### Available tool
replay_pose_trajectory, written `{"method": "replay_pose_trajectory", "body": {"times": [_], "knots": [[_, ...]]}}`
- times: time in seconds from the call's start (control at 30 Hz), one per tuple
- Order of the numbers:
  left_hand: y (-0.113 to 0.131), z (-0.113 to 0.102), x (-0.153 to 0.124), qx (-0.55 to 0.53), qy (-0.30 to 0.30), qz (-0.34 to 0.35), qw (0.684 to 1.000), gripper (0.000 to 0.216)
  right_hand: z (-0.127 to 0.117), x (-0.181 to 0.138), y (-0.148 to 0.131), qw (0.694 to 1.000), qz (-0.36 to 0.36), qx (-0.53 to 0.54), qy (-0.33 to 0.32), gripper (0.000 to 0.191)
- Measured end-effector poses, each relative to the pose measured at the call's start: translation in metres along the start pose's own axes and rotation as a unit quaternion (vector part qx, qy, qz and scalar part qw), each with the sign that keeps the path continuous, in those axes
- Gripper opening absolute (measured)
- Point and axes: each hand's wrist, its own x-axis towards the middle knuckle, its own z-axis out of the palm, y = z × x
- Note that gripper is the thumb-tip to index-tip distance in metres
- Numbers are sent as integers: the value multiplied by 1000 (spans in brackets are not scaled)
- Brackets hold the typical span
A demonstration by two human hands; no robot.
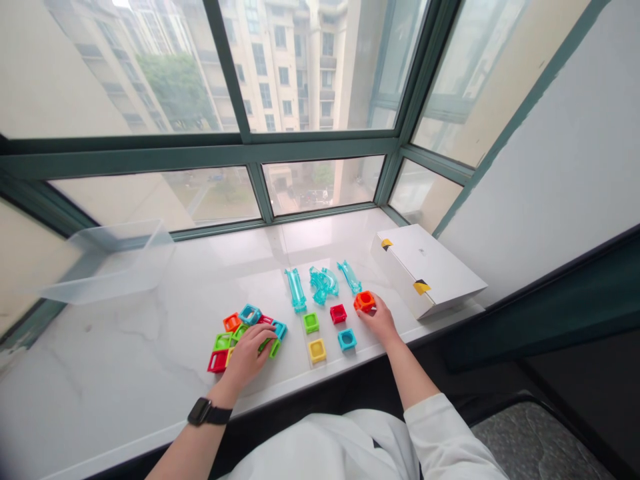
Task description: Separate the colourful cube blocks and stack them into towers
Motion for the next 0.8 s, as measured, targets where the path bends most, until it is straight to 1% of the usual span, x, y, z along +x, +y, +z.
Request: {"method": "replay_pose_trajectory", "body": {"times": [0.33,0.6,0.73,0.8], "knots": [[4,-2,2,-4,9,-1,1000,17,-1,-1,-2,1000,-22,-14,8,74],[5,-2,2,-10,11,-2,1000,17,0,-2,1,1000,-16,-18,19,75],[7,-3,3,-8,11,-4,1000,17,-2,-3,-1,1000,-5,-12,5,75],[8,-4,3,-12,9,-6,1000,18,-3,-5,-2,1000,5,1,-2,81]]}}
